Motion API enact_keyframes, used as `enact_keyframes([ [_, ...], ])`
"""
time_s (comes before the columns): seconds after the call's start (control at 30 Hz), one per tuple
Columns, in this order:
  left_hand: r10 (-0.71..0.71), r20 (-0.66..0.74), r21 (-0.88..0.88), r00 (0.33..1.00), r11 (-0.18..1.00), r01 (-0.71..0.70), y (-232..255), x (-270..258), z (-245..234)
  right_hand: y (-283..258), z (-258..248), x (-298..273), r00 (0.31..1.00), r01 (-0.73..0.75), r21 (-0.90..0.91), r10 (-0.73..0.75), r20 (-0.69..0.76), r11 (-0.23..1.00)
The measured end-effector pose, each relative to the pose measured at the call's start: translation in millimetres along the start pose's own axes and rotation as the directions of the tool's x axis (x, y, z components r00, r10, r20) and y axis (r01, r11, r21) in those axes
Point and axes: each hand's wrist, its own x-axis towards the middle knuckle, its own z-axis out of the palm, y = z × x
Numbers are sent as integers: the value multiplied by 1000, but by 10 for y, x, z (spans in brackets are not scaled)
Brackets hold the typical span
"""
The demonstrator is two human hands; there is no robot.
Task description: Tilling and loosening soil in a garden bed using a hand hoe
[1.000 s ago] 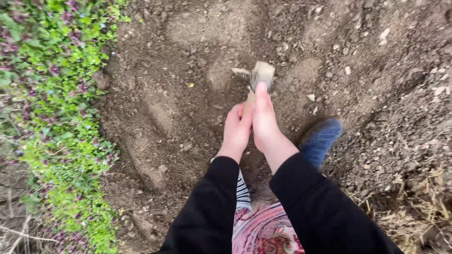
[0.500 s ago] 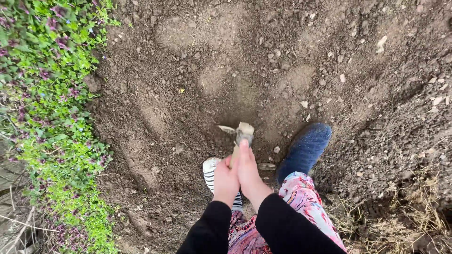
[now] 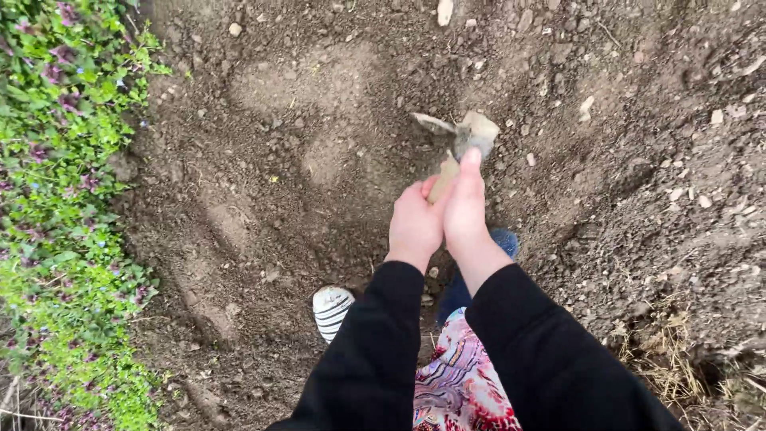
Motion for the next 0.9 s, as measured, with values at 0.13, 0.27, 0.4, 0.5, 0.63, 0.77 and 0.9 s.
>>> enact_keyframes([
  [0.13,-45,-12,12,999,999,46,-138,83,23,-27,101,4,998,-66,-14,66,-2,998],
  [0.27,-150,-22,-64,988,987,148,-329,-304,-165,397,94,-388,988,-120,-213,138,72,970],
  [0.4,-297,7,-25,955,954,297,-507,-524,-230,1001,-134,-579,964,-245,-233,262,44,941],
  [0.5,-323,17,39,946,946,322,-443,-593,-156,869,-208,-640,926,-373,-40,375,37,927],
  [0.63,-311,82,73,947,949,306,-161,-525,142,482,-512,-456,929,-369,23,370,-12,929],
  [0.77,-189,155,167,970,972,163,395,-365,460,-344,-659,-183,958,-266,61,271,-94,962],
  [0.9,-84,246,131,966,990,53,981,-277,656,-757,-970,246,964,-222,-8,218,-155,975],
])
